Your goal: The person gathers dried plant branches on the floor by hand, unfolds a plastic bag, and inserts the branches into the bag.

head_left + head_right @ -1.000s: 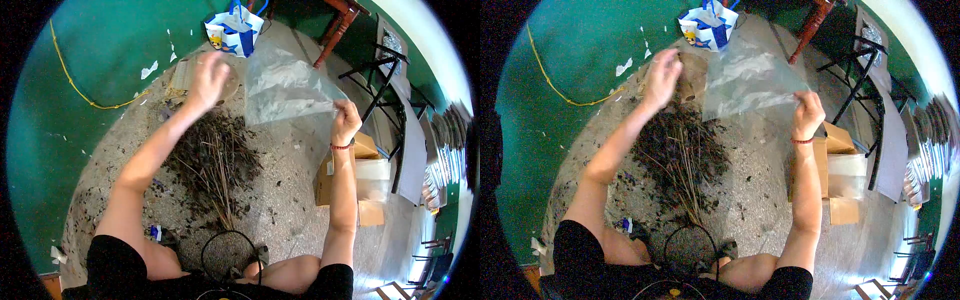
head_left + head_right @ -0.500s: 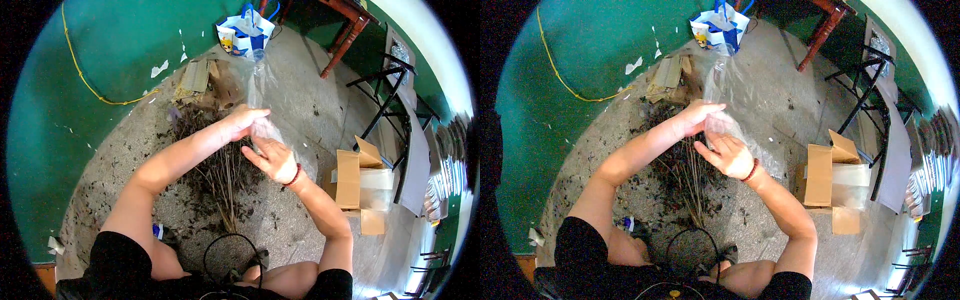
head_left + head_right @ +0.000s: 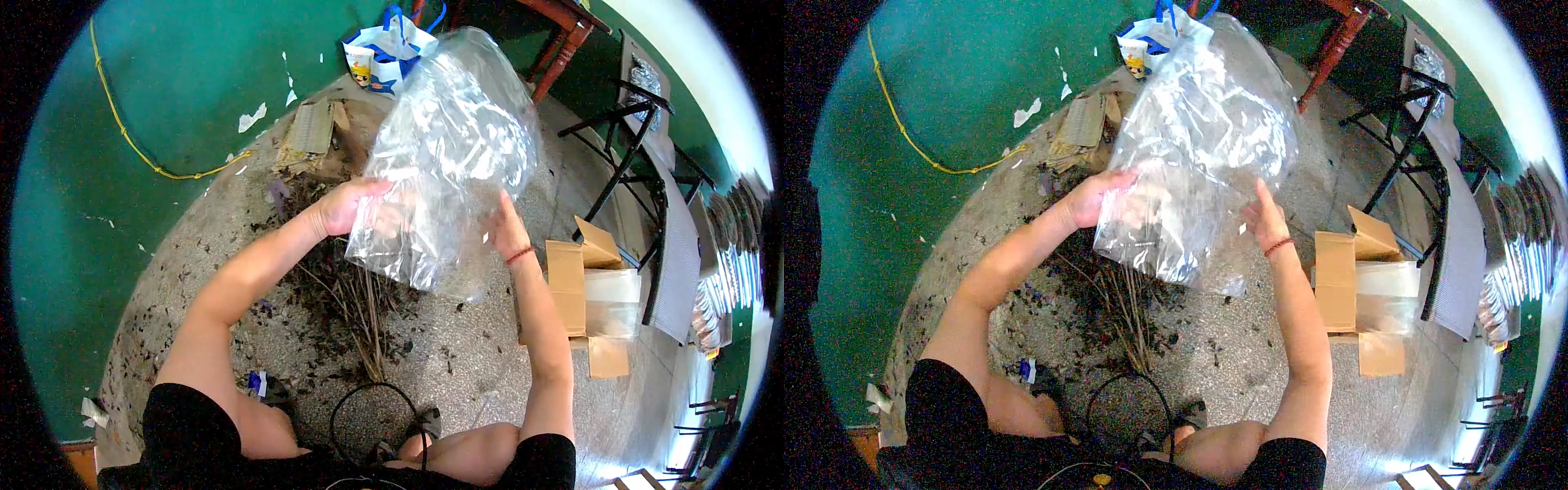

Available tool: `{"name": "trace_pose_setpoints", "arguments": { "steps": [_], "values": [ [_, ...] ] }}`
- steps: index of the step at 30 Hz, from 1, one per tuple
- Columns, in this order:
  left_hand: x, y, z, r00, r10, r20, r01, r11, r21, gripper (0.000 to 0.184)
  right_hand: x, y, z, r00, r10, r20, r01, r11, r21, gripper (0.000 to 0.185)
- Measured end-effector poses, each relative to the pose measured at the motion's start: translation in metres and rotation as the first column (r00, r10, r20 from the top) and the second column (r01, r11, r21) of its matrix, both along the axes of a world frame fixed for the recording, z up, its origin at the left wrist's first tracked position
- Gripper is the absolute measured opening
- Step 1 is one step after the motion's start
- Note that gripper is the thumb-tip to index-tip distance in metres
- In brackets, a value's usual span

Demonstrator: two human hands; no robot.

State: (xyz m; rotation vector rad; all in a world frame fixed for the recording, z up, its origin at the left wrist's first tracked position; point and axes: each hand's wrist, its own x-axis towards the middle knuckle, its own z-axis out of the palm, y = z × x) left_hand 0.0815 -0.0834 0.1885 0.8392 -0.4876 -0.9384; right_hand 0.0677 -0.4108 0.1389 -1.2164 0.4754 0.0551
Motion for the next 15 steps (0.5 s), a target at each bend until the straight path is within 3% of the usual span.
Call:
{"name": "trace_pose_setpoints", "arguments": {
  "steps": [3, 4, 5, 6, 7, 9, 13, 15],
  "values": [
    [-0.001, 0.004, 0.0, 0.992, -0.124, -0.031, 0.125, 0.992, 0.036, 0.057, -0.013, 0.002, 0.008, 0.984, 0.118, 0.136, -0.136, 0.982, 0.131, 0.054],
    [-0.002, 0.007, 0.002, 0.992, -0.058, 0.113, 0.034, 0.978, 0.207, 0.059, -0.012, -0.003, 0.008, 0.963, 0.174, 0.206, -0.212, 0.96, 0.181, 0.035],
    [-0.003, 0.009, 0.004, 0.965, -0.019, 0.263, -0.079, 0.93, 0.358, 0.06, -0.01, -0.006, 0.009, 0.964, 0.172, 0.205, -0.21, 0.961, 0.181, 0.035],
    [0.005, 0.008, -0.008, 0.878, 0.13, 0.46, -0.297, 0.902, 0.312, 0.061, -0.007, -0.008, 0.008, 0.95, 0.157, 0.269, -0.187, 0.978, 0.09, 0.027],
    [0.013, 0.011, -0.01, 0.859, 0.245, 0.45, -0.41, 0.856, 0.315, 0.066, -0.006, -0.01, 0.007, 0.932, 0.146, 0.332, -0.155, 0.988, 0.001, 0.019],
    [0.013, 0.014, 0.01, 0.843, 0.423, 0.333, -0.493, 0.854, 0.164, 0.063, -0.008, -0.01, 0.013, 0.927, 0.183, 0.327, -0.207, 0.977, 0.04, 0.011],
    [0.035, 0.022, 0.003, 0.905, 0.321, 0.279, -0.382, 0.902, 0.201, 0.058, -0.005, -0.008, 0.007, 0.935, 0.233, 0.266, -0.251, 0.967, 0.037, 0.018],
    [0.016, 0.014, 0.009, 0.984, 0.156, 0.087, -0.163, 0.984, 0.076, 0.049, -0.007, 0.001, 0.013, 0.852, 0.362, 0.379, -0.459, 0.864, 0.206, 0.023]
  ]
}}
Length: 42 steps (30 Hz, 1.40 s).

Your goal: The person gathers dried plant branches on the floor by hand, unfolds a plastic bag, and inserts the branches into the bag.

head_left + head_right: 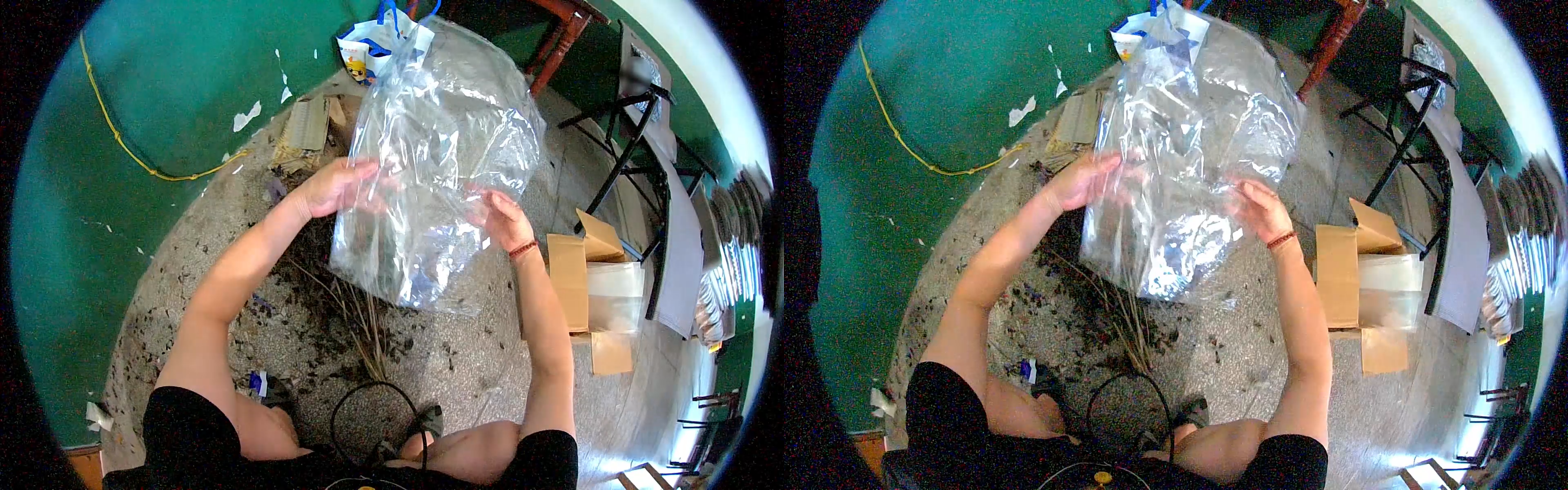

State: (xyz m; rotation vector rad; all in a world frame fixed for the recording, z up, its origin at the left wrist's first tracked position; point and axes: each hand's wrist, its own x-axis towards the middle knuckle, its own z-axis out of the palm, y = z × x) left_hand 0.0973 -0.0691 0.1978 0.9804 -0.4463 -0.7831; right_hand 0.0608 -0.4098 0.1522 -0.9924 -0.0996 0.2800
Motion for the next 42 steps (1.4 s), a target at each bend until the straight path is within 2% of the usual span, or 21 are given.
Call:
{"name": "trace_pose_setpoints", "arguments": {
  "steps": [2, 4, 8, 10, 12, 13, 15, 16, 18, 19, 22, 24, 26, 28, 31, 33, 37, 39, 40, 41, 42],
  "values": [
    [-0.008, -0.003, -0.009, 1.0, -0.006, -0.003, 0.006, 0.999, -0.033, 0.044, -0.009, 0.012, 0.004, 0.995, 0.099, 0.031, -0.101, 0.993, 0.064, 0.03],
    [-0.007, 0.001, -0.022, 0.955, -0.28, -0.096, 0.258, 0.946, -0.196, 0.044, -0.014, 0.026, -0.004, 0.979, 0.191, -0.072, -0.181, 0.976, 0.124, 0.037],
    [-0.012, -0.002, -0.033, 0.942, -0.307, -0.136, 0.267, 0.93, -0.253, 0.04, -0.02, 0.053, -0.022, 0.959, 0.235, -0.155, -0.234, 0.972, 0.028, 0.042],
    [-0.013, -0.002, -0.034, 0.937, -0.31, -0.163, 0.263, 0.93, -0.256, 0.039, -0.026, 0.068, -0.014, 0.952, 0.269, -0.149, -0.254, 0.961, 0.11, 0.04],
    [-0.012, -0.003, -0.033, 0.937, -0.246, -0.25, 0.175, 0.946, -0.274, 0.039, -0.022, 0.068, -0.019, 0.942, 0.305, -0.141, -0.276, 0.942, 0.192, 0.039],
    [-0.01, 0.0, -0.032, 0.937, -0.243, -0.252, 0.172, 0.946, -0.274, 0.039, -0.013, 0.062, -0.029, 0.968, 0.18, -0.173, -0.163, 0.981, 0.106, 0.039],
    [-0.005, 0.006, -0.024, 0.974, -0.219, -0.053, 0.21, 0.968, -0.139, 0.043, -0.011, 0.061, -0.018, 0.978, -0.036, -0.204, 0.024, 0.998, -0.057, 0.036],
    [0.001, 0.011, -0.025, 0.974, -0.221, -0.055, 0.211, 0.967, -0.142, 0.043, -0.013, 0.059, -0.013, 0.978, -0.037, -0.206, 0.025, 0.998, -0.059, 0.036],
    [0.011, 0.017, -0.022, 0.994, 0.016, 0.109, -0.026, 0.995, 0.095, 0.05, -0.017, 0.053, -0.004, 0.995, -0.094, -0.025, 0.087, 0.973, -0.216, 0.032],
    [0.014, 0.016, -0.023, 0.986, 0.155, 0.065, -0.161, 0.981, 0.107, 0.054, -0.022, 0.049, 0.002, 0.993, -0.098, -0.069, 0.075, 0.958, -0.275, 0.03],
    [0.031, 0.016, -0.027, 0.97, 0.237, -0.045, -0.219, 0.944, 0.246, 0.046, -0.027, 0.042, 0.002, 0.998, -0.062, -0.017, 0.051, 0.924, -0.379, 0.023],
    [0.022, 0.004, -0.03, 0.95, 0.313, -0.009, -0.299, 0.913, 0.28, 0.037, -0.023, 0.039, -0.005, 0.999, -0.052, 0.006, 0.05, 0.934, -0.353, 0.028],
    [0.017, -0.005, -0.037, 0.879, 0.474, -0.044, -0.445, 0.851, 0.28, 0.031, -0.024, 0.037, -0.004, 0.98, -0.197, -0.03, 0.18, 0.941, -0.287, 0.031],
    [0.019, -0.005, -0.046, 0.888, 0.459, 0.003, -0.447, 0.862, 0.239, 0.028, -0.014, 0.021, -0.026, 0.964, -0.263, -0.045, 0.221, 0.882, -0.418, 0.03],
    [0.02, -0.007, -0.051, 0.904, 0.425, -0.035, -0.419, 0.901, 0.112, 0.027, -0.023, 0.034, -0.006, 0.951, -0.306, -0.055, 0.293, 0.942, -0.166, 0.026],
    [0.021, -0.007, -0.055, 0.936, 0.339, -0.098, -0.338, 0.941, 0.03, 0.026, -0.023, 0.03, -0.005, 0.958, -0.283, -0.046, 0.272, 0.948, -0.167, 0.024],
    [0.02, -0.005, -0.051, 0.918, 0.38, -0.111, -0.364, 0.921, 0.138, 0.025, -0.018, 0.004, -0.016, 0.967, -0.25, 0.041, 0.252, 0.93, -0.268, 0.022],
    [0.018, -0.006, -0.044, 0.849, 0.502, 0.166, -0.516, 0.715, 0.472, 0.035, -0.026, 0.008, -0.002, 0.968, -0.239, 0.073, 0.249, 0.896, -0.369, 0.021],
    [0.015, -0.007, -0.041, 0.849, 0.503, 0.164, -0.515, 0.716, 0.472, 0.035, -0.03, 0.011, 0.006, 0.969, -0.232, 0.089, 0.248, 0.874, -0.417, 0.02],
    [0.008, -0.01, -0.033, 0.608, 0.421, 0.673, -0.755, 0.57, 0.325, 0.051, -0.04, 0.021, 0.026, 0.971, -0.192, 0.143, 0.236, 0.868, -0.437, 0.021],
    [-0.001, -0.014, -0.019, 0.166, 0.208, 0.964, -0.878, 0.476, 0.049, 0.069, -0.044, 0.026, 0.036, 0.969, -0.149, 0.196, 0.225, 0.861, -0.457, 0.022]
  ]
}}
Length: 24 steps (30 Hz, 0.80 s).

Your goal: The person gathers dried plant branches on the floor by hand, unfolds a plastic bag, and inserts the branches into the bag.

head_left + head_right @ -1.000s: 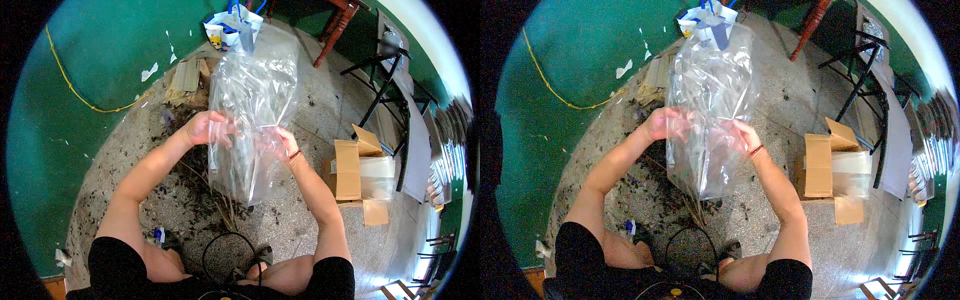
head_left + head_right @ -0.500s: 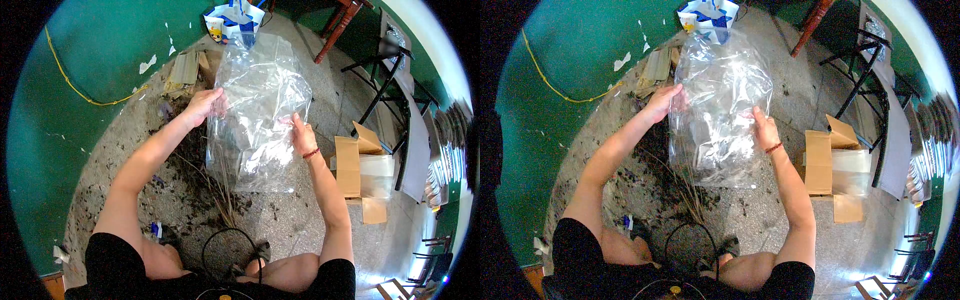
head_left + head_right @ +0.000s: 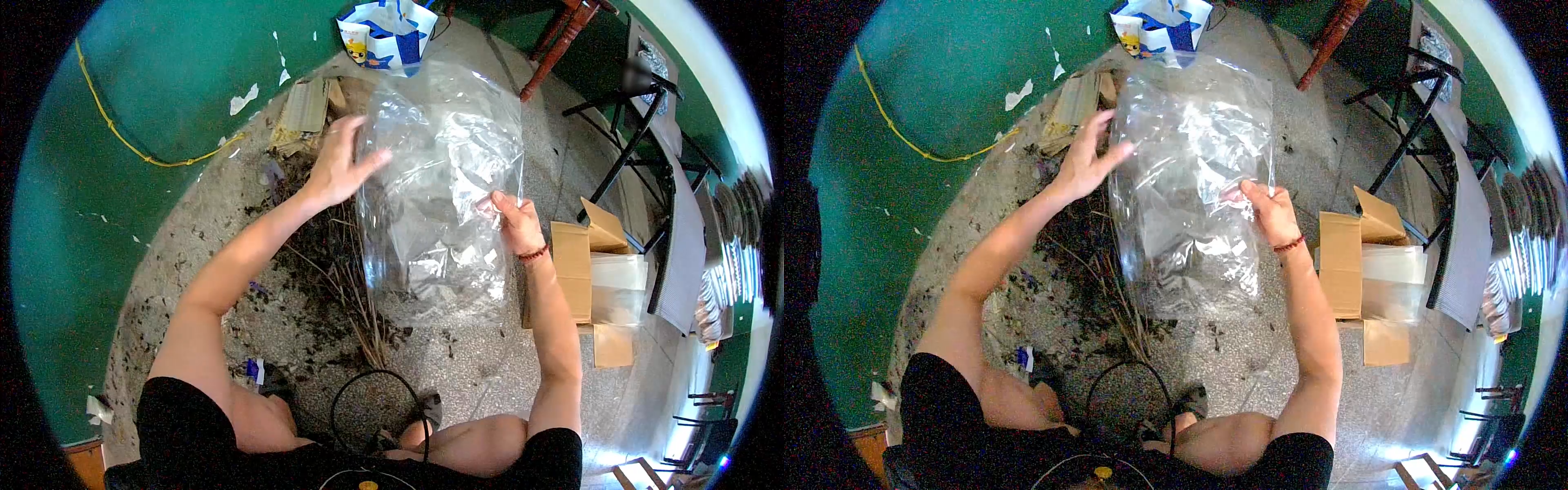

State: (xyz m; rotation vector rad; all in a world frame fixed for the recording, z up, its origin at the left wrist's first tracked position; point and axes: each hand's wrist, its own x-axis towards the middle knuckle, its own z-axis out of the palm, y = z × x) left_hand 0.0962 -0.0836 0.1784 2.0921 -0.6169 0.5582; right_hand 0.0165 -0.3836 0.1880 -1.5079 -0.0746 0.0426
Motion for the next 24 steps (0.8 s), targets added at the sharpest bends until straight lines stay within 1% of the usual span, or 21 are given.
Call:
{"name": "trace_pose_setpoints", "arguments": {
  "steps": [1, 2, 3, 4, 6, 7, 8, 10, 11, 12, 13, 14, 15, 16, 17, 18, 19, 20, 21, 22, 24],
  "values": [
    [-0.009, -0.004, 0.015, 1.0, -0.001, -0.001, 0.001, 1.0, 0.0, 0.069, 0.0, -0.006, -0.001, 1.0, 0.023, -0.021, -0.024, 0.997, -0.069, 0.024],
    [-0.021, -0.008, 0.037, 0.988, -0.141, 0.07, 0.12, 0.962, 0.246, 0.086, -0.001, -0.004, 0.002, 0.999, 0.022, -0.025, -0.024, 0.997, -0.067, 0.024],
    [-0.029, -0.013, 0.047, 0.951, -0.291, 0.104, 0.207, 0.852, 0.481, 0.103, -0.004, 0.0, 0.011, 0.998, 0.06, -0.003, -0.06, 0.993, -0.103, 0.025],
    [-0.031, -0.018, 0.046, 0.951, -0.29, 0.103, 0.207, 0.852, 0.481, 0.103, -0.006, 0.003, 0.018, 0.995, 0.1, 0.021, -0.096, 0.986, -0.14, 0.026],
    [-0.033, -0.024, 0.044, 0.905, -0.426, -0.016, 0.385, 0.801, 0.458, 0.111, -0.007, 0.006, 0.028, 0.989, 0.145, 0.008, -0.144, 0.985, -0.099, 0.026],
    [-0.034, -0.024, 0.042, 0.89, -0.425, -0.164, 0.452, 0.787, 0.42, 0.111, -0.007, 0.009, 0.033, 0.978, 0.198, 0.068, -0.192, 0.978, -0.086, 0.026],
    [-0.033, -0.024, 0.035, 0.889, -0.427, -0.164, 0.454, 0.786, 0.419, 0.111, -0.007, 0.011, 0.036, 0.961, 0.247, 0.127, -0.239, 0.968, -0.076, 0.025],
    [-0.027, -0.025, 0.02, 0.835, -0.478, -0.272, 0.536, 0.818, 0.208, 0.113, -0.007, 0.008, 0.039, 0.962, 0.256, 0.09, -0.243, 0.96, -0.139, 0.025],
    [-0.026, -0.025, 0.024, 0.91, -0.353, -0.218, 0.4, 0.884, 0.24, 0.114, -0.008, 0.012, 0.041, 0.96, 0.226, 0.167, -0.219, 0.974, -0.058, 0.025],
    [-0.02, -0.024, 0.019, 0.91, -0.352, -0.219, 0.4, 0.884, 0.24, 0.114, -0.008, 0.015, 0.042, 0.952, 0.188, 0.24, -0.2, 0.979, 0.025, 0.026],
    [-0.011, -0.02, 0.01, 0.926, -0.28, -0.253, 0.305, 0.95, 0.064, 0.113, -0.007, 0.009, 0.038, 0.966, 0.129, 0.224, -0.144, 0.988, 0.053, 0.027],
    [-0.003, -0.016, 0.002, 0.932, -0.211, -0.296, 0.187, 0.976, -0.108, 0.113, -0.009, 0.009, 0.042, 0.967, 0.124, 0.224, -0.154, 0.98, 0.122, 0.025],
    [0.002, -0.012, -0.003, 0.864, -0.217, -0.455, 0.117, 0.964, -0.238, 0.111, -0.009, 0.003, 0.038, 0.971, 0.128, 0.2, -0.161, 0.975, 0.156, 0.023],
    [0.013, -0.01, -0.011, 0.797, -0.284, -0.533, 0.078, 0.923, -0.376, 0.114, -0.007, -0.005, 0.032, 0.976, 0.132, 0.175, -0.165, 0.968, 0.189, 0.022],
    [0.016, -0.006, -0.013, 0.715, -0.384, -0.584, 0.062, 0.867, -0.494, 0.107, -0.005, -0.007, 0.028, 0.975, 0.134, 0.176, -0.167, 0.968, 0.188, 0.022],
    [0.019, -0.003, -0.015, 0.624, -0.486, -0.612, 0.031, 0.798, -0.602, 0.1, -0.002, -0.01, 0.023, 0.989, 0.109, 0.097, -0.128, 0.967, 0.22, 0.022],
    [0.02, -0.001, -0.018, 0.625, -0.487, -0.611, 0.032, 0.797, -0.603, 0.1, 0.0, -0.013, 0.019, 0.996, 0.084, 0.017, -0.086, 0.965, 0.249, 0.023],
    [0.021, 0.0, -0.021, 0.494, -0.613, -0.617, 0.02, 0.717, -0.696, 0.08, 0.0, -0.005, 0.022, 0.998, -0.021, -0.057, 0.032, 0.981, 0.193, 0.022],
    [0.022, 0.0, -0.022, 0.353, -0.725, -0.591, -0.01, 0.629, -0.778, 0.06, 0.009, -0.013, 0.012, 0.994, -0.104, -0.021, 0.105, 0.994, 0.029, 0.024],
    [0.022, -0.002, -0.023, 0.354, -0.726, -0.59, -0.009, 0.628, -0.778, 0.06, 0.017, -0.023, 0.002, 0.983, -0.18, 0.027, 0.182, 0.974, -0.131, 0.026],
    [0.022, -0.005, -0.024, 0.402, -0.706, -0.584, -0.079, 0.608, -0.79, 0.049, 0.013, -0.032, 0.015, 0.931, -0.34, 0.134, 0.365, 0.872, -0.326, 0.029]
  ]
}}
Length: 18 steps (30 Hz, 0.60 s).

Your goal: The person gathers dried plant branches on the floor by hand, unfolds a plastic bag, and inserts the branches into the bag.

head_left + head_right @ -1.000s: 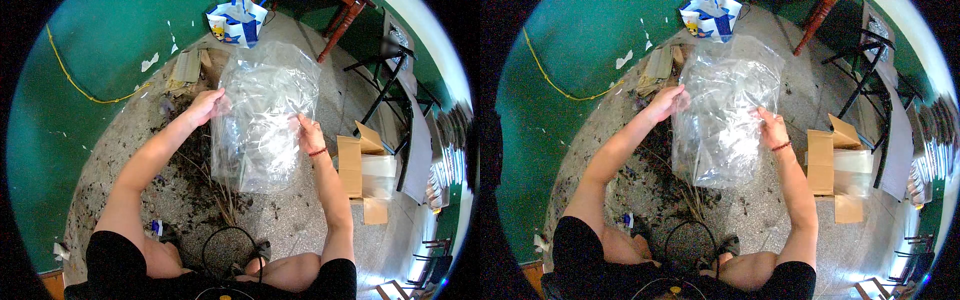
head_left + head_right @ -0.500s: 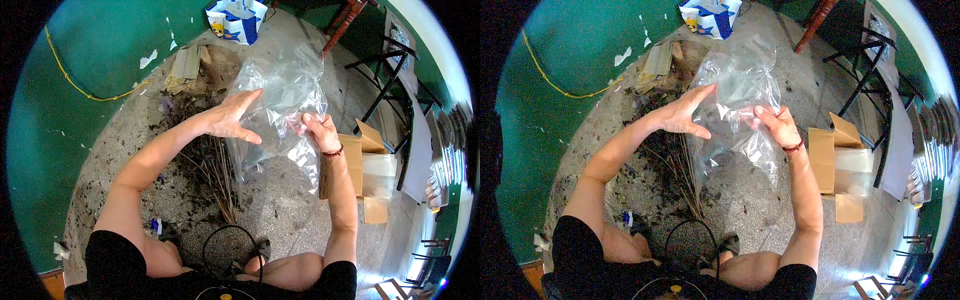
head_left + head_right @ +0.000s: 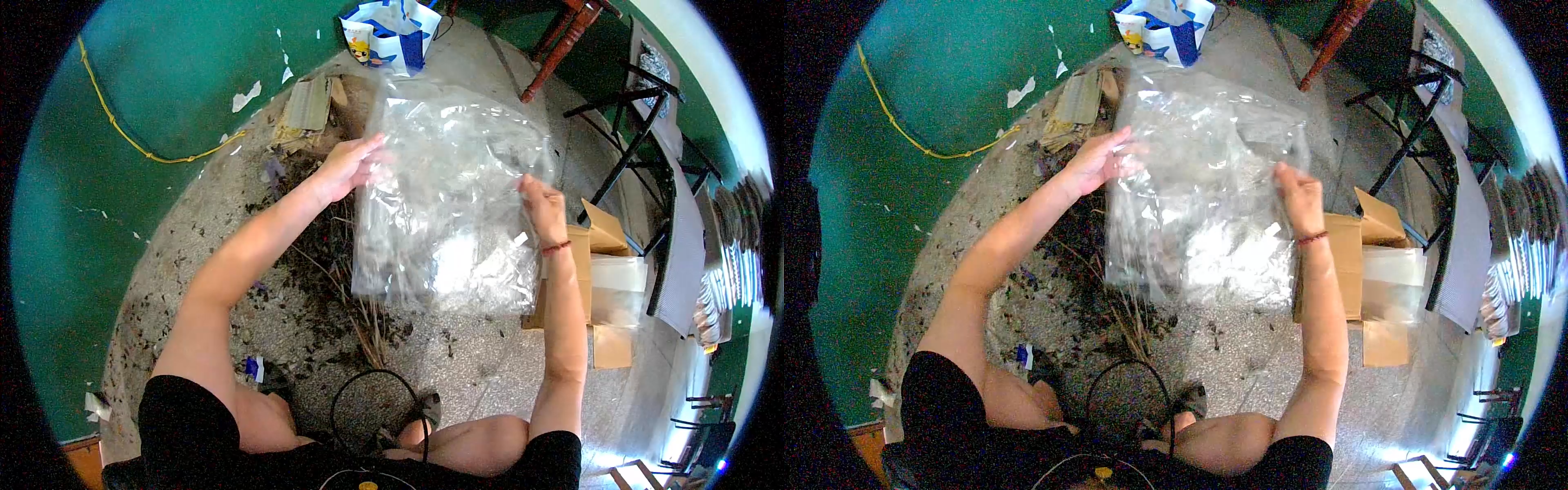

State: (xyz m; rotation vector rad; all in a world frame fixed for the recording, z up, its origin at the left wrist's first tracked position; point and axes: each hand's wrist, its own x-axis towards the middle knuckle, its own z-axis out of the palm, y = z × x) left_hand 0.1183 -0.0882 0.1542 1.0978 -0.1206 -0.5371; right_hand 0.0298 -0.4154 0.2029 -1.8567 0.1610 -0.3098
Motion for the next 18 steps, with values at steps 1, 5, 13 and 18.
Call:
{"name": "trace_pose_setpoints", "arguments": {
  "steps": [1, 5, 13, 18],
  "values": [
    [0.002, 0.002, 0.001, 1.0, 0.014, 0.002, -0.014, 0.999, 0.052, 0.056, 0.005, -0.011, -0.004, 0.993, -0.071, 0.095, 0.072, 0.997, -0.01, 0.032],
    [-0.011, -0.002, 0.014, 0.995, 0.033, 0.096, -0.054, 0.975, 0.217, 0.082, -0.005, -0.01, 0.042, 0.89, -0.215, 0.401, 0.267, 0.961, -0.076, 0.03],
    [-0.051, -0.031, 0.029, 0.404, -0.47, 0.785, -0.338, 0.72, 0.606, 0.12, -0.025, 0.046, 0.089, 0.804, -0.294, 0.516, 0.078, 0.914, 0.399, 0.028],
    [-0.057, -0.028, 0.04, 0.102, -0.474, 0.875, -0.383, 0.793, 0.474, 0.119, -0.025, 0.03, 0.114, 0.769, -0.357, 0.53, 0.039, 0.854, 0.519, 0.031]
  ]
}}
